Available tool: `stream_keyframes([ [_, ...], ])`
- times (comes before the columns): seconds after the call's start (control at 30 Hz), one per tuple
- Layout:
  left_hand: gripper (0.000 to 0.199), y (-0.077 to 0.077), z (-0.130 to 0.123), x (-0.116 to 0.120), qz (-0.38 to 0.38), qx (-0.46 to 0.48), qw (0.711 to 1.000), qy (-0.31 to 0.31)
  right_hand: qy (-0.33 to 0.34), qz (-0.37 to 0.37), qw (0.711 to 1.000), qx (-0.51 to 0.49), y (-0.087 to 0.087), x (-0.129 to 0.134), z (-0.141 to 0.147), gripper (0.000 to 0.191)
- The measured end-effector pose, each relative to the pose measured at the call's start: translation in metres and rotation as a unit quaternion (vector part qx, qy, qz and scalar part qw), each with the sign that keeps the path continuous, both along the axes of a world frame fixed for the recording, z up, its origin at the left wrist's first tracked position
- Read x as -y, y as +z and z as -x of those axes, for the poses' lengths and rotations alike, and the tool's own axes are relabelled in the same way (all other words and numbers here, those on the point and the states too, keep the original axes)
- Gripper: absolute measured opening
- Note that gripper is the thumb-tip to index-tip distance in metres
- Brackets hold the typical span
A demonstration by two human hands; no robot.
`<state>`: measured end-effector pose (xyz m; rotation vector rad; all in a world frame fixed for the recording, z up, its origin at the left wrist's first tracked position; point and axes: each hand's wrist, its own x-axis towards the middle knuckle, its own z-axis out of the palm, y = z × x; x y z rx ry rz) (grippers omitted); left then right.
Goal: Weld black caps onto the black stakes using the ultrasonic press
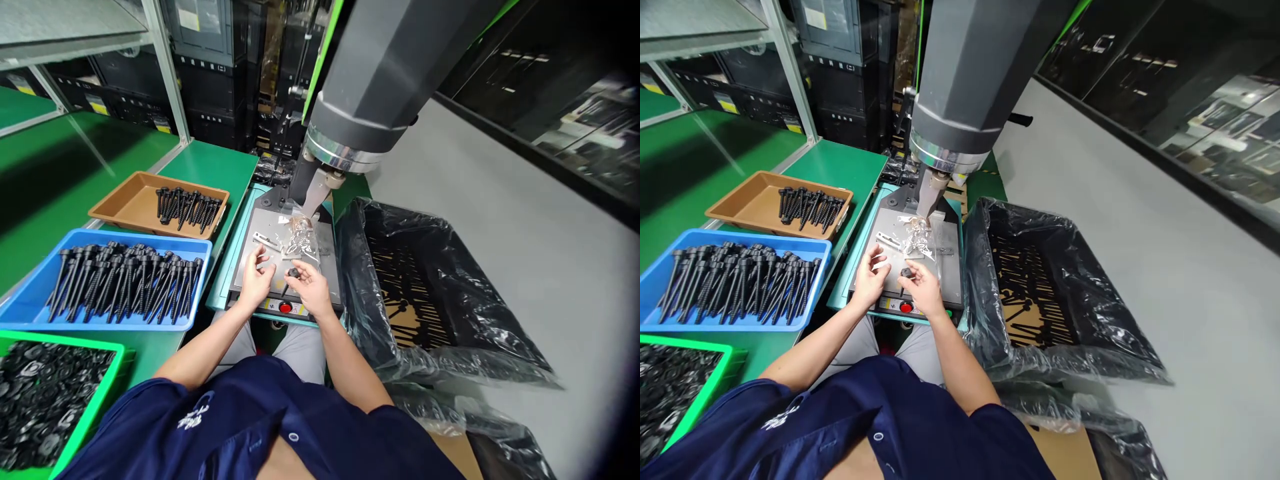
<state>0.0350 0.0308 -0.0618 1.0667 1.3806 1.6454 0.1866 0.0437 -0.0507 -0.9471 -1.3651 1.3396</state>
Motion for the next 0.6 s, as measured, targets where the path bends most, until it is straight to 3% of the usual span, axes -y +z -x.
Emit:
stream_keyframes([
  [0.2,0.036,0.002,-0.001,0.030,-0.029,-0.076,0.985,-0.149,-0.031,-0.071,0.997,-0.031,0.023,0.003,0.016,0.039],
  [0.3,0.019,0.008,0.000,0.033,-0.038,-0.131,0.983,-0.127,-0.029,-0.082,0.995,-0.045,0.030,0.006,0.026,0.037],
  [0.37,0.017,0.011,0.002,0.033,-0.041,-0.140,0.983,-0.114,-0.024,-0.086,0.995,-0.045,0.031,0.007,0.029,0.035],
  [0.6,0.028,0.010,0.007,0.040,-0.003,-0.046,0.989,-0.138,0.041,-0.041,0.998,-0.003,0.022,0.008,0.027,0.056],
])
